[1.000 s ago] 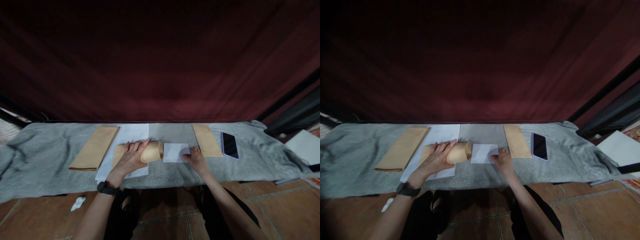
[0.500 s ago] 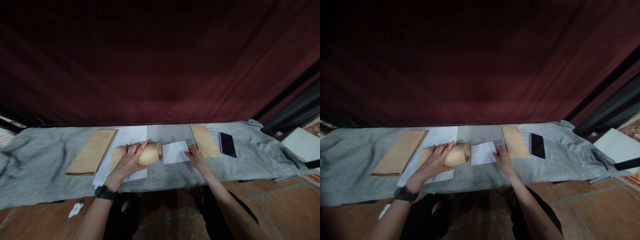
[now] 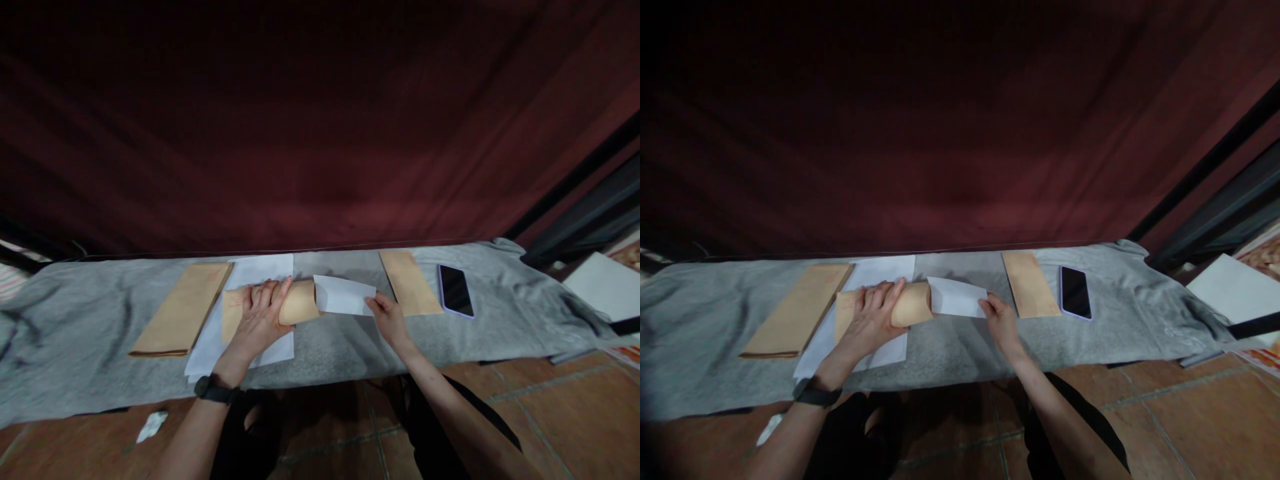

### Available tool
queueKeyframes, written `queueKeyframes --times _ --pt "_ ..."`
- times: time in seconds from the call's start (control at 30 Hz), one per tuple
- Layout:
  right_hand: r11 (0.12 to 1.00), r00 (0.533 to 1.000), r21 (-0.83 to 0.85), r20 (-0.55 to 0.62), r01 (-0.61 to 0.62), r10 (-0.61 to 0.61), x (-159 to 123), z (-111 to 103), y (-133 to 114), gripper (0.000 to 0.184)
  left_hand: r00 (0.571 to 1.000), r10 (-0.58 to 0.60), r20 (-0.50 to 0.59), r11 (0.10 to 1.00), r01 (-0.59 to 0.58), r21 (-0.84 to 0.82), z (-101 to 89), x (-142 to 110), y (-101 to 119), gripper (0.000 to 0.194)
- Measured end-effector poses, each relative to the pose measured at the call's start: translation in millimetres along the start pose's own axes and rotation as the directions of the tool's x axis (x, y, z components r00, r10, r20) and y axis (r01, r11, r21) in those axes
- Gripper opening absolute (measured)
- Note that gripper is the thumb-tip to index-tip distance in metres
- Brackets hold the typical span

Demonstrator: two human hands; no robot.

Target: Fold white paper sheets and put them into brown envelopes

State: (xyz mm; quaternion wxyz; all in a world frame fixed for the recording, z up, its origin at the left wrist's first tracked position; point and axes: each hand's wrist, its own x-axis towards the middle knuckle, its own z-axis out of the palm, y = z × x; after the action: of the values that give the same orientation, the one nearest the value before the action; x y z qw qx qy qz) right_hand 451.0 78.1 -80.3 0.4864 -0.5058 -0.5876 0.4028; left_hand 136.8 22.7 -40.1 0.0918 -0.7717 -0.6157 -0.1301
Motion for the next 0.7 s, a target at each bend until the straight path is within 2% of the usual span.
queueKeyframes --times 0.23,0.37,0.7 --pt "0.996 0.983 -0.013 0.161 -0.088 0.089 3.7 -10.8 4.9 0.028 1.0 -0.016 -0.026 0.999 0.017 0.028 -1.9 1.2 1.9 0.103" --pt "0.991 0.968 -0.004 0.217 -0.132 0.129 4.5 -12.5 6.5 0.026 0.999 0.028 -0.019 0.999 -0.027 0.039 -1.8 1.3 3.9 0.103" --pt "0.983 0.956 0.055 0.248 -0.173 0.154 -9.2 15.8 6.9 0.028 0.993 0.115 0.003 0.992 -0.115 -0.042 1.0 7.0 32.6 0.107"
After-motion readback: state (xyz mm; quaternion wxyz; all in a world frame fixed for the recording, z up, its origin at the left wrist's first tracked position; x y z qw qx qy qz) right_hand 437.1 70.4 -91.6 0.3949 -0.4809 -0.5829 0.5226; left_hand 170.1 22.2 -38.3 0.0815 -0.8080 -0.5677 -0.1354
